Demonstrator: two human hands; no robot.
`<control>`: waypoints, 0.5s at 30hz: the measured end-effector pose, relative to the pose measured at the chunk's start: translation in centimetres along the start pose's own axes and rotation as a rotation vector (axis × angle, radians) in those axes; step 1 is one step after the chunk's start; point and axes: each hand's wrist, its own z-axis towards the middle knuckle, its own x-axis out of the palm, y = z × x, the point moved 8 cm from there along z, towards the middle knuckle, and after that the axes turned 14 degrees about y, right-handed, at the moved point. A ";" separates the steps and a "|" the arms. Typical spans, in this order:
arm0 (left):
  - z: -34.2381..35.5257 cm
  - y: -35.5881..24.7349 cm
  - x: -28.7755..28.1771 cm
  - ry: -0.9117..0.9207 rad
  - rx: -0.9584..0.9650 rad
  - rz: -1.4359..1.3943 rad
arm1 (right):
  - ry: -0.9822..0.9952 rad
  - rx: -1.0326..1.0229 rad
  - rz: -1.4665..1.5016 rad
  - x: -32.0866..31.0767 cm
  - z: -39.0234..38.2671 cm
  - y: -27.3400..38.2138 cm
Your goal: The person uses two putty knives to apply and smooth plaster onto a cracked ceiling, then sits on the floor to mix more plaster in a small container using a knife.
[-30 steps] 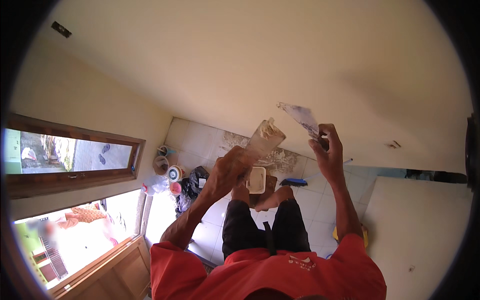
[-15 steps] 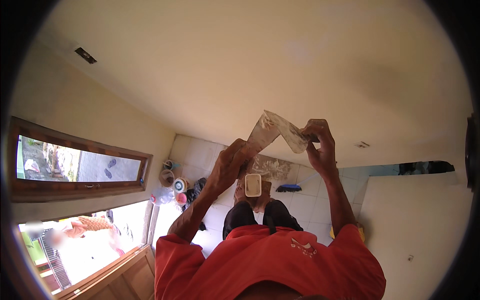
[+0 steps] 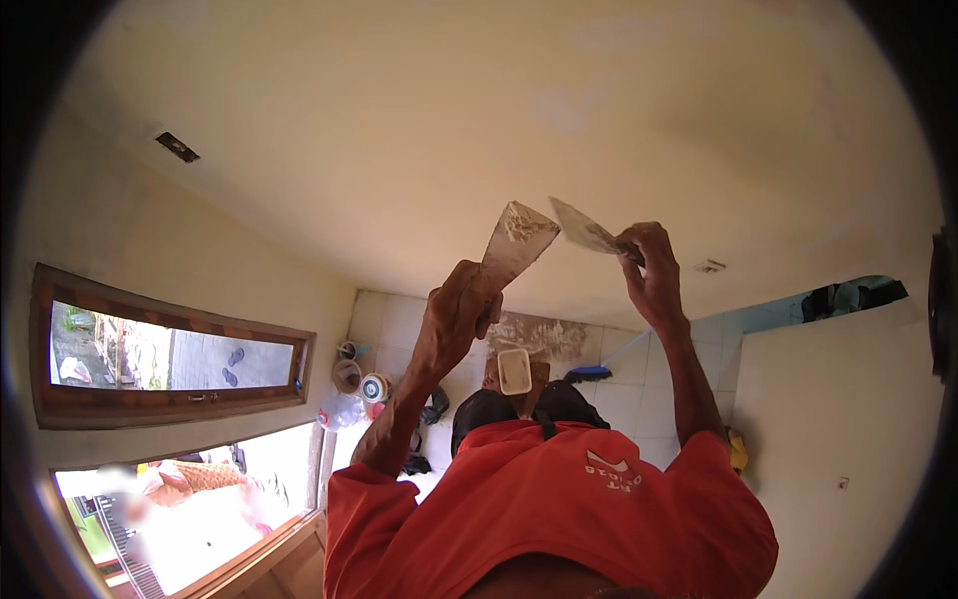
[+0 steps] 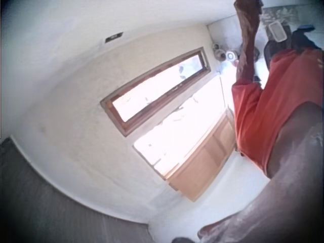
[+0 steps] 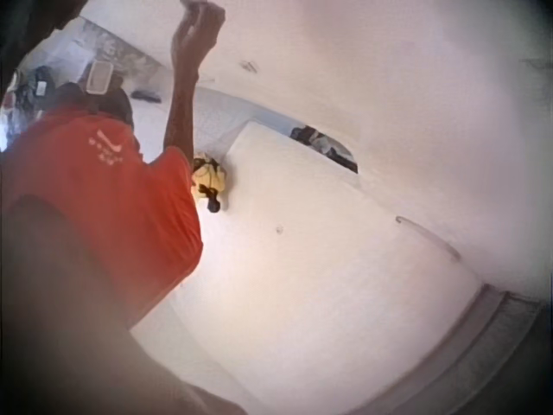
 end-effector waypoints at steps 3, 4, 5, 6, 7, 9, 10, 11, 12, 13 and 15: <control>1.0 -0.9 0.2 -0.004 0.017 -0.012 | -0.141 0.240 0.281 -2.0 -0.6 0.3; 1.1 -1.0 0.3 0.017 0.010 -0.012 | -0.146 0.197 0.289 -2.7 0.0 2.1; 1.1 -1.2 0.5 0.019 0.011 -0.008 | -0.152 0.155 0.296 -3.2 0.3 3.1; 1.2 -1.3 0.7 0.016 -0.010 -0.024 | -0.164 0.156 0.292 -3.6 0.0 2.9; 1.3 -1.3 0.9 0.013 -0.030 -0.041 | -0.123 0.195 0.225 -3.5 -0.3 2.3; 1.8 -1.7 1.1 0.004 0.005 -0.019 | -0.093 0.231 0.152 -4.3 -1.7 1.1; 2.0 -2.1 0.8 -0.023 0.036 -0.001 | -0.079 0.339 0.257 -4.4 -3.1 -0.3; 2.3 -2.6 0.6 -0.027 0.050 0.007 | -0.065 0.447 0.362 -4.3 -4.2 -1.4; 2.6 -3.1 0.5 -0.033 0.091 0.068 | -0.002 0.554 0.494 -4.6 -5.0 -1.3; 2.9 -3.6 0.4 -0.034 0.128 0.129 | -0.007 0.555 0.498 -5.8 -5.1 -0.3; 3.7 -3.6 0.4 -0.023 0.140 0.141 | 0.130 0.611 0.765 -5.5 -5.4 1.3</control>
